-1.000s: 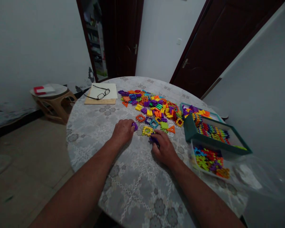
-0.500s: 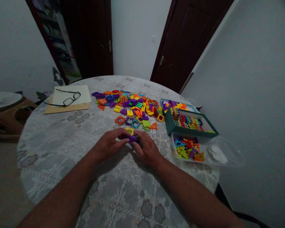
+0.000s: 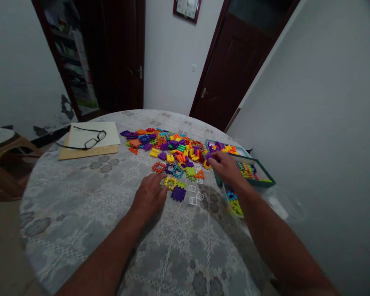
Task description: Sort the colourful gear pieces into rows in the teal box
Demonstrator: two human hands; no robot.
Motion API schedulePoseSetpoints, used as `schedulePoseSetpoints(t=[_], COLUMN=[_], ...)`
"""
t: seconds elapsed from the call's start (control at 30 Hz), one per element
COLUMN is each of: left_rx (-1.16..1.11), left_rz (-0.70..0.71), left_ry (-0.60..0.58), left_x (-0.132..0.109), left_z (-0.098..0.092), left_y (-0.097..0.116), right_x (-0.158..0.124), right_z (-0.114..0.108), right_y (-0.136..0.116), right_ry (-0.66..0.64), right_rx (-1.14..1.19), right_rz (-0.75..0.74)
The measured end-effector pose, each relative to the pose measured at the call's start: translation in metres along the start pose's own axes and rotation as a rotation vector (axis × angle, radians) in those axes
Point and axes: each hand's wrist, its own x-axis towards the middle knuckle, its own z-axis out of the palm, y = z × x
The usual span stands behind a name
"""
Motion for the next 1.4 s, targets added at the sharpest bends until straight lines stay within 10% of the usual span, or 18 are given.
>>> schedulePoseSetpoints(t=[0.27, 0.73, 1.4], left_rx=[0.036, 0.14, 0.222], left_rz=[0.046, -0.087, 0.002], left_ry=[0.007, -0.243, -0.255], left_x=[-0.006, -0.007, -0.001], left_z=[0.002, -0.002, 0.0], left_y=[0.0, 0.01, 0.002], right_x=[0.085, -0.113, -0.131], right_z=[-0.031, 0.083, 0.111], right_y=[0.044, -0.027, -0.029], right_ry=[0.272, -0.134, -0.243], right_rx=[-0.216, 0.122, 0.074], right_rz=[0.337, -0.431, -0.569])
